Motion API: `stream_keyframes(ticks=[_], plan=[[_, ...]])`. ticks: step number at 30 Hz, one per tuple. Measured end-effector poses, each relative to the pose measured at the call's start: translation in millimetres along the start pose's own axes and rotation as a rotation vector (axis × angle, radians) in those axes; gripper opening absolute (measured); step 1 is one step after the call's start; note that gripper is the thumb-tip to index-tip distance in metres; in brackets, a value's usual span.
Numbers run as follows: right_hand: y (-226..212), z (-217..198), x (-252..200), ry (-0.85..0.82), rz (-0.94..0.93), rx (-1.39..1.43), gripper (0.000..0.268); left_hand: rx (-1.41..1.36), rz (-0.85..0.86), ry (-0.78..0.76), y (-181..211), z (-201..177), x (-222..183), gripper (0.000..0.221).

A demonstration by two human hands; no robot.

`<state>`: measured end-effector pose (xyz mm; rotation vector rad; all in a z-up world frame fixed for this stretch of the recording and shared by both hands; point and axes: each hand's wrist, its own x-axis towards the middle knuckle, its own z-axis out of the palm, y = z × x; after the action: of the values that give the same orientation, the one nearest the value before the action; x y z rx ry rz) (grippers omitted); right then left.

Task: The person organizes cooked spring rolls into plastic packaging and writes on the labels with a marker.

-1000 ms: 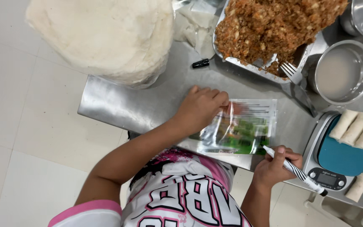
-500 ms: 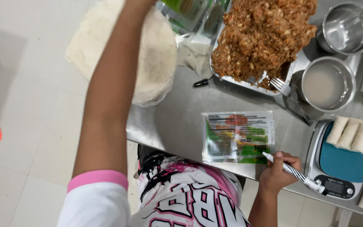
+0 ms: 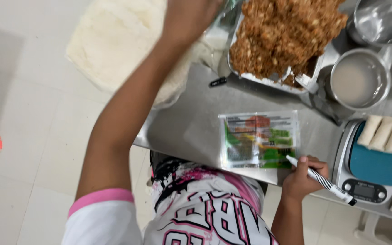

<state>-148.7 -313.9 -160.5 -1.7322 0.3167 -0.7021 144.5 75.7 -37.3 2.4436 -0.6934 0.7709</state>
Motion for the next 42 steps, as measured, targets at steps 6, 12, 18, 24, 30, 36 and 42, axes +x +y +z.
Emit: stream_keyframes(ticks=[6, 12, 18, 24, 30, 36, 42], plan=[[-48.3, 20.0, -26.0, -0.262, -0.065, -0.023, 0.016, -0.262, -0.128, -0.369, 147.0, -14.4, -137.8, 0.032], [-34.1, 27.0, -40.7, -0.35, -0.007, 0.024, 0.028, -0.153, -0.118, -0.381, 178.0, -0.6, -185.1, 0.061], [-34.3, 40.7, -43.0, -0.39, 0.004, -0.006, 0.03, -0.118, -0.093, -0.417, 177.4, 0.3, -185.1, 0.066], [-37.7, 41.3, -43.4, -0.424, -0.002, -0.05, 0.031, -0.119, -0.099, -0.432, 176.7, 2.3, -186.2, 0.07], [-43.5, 46.0, -42.8, -0.414, -0.008, -0.055, 0.029, -0.132, -0.104, -0.451, 176.6, 1.5, -186.4, 0.071], [-40.2, 34.8, -37.3, -0.36, 0.016, -0.018, 0.028, -0.128, -0.097, -0.445, 177.2, 0.5, -186.1, 0.072], [-28.9, 30.4, -25.0, -0.265, 0.005, -0.092, 0.032, -0.141, -0.099, -0.431, 177.3, -0.3, -185.7, 0.071]])
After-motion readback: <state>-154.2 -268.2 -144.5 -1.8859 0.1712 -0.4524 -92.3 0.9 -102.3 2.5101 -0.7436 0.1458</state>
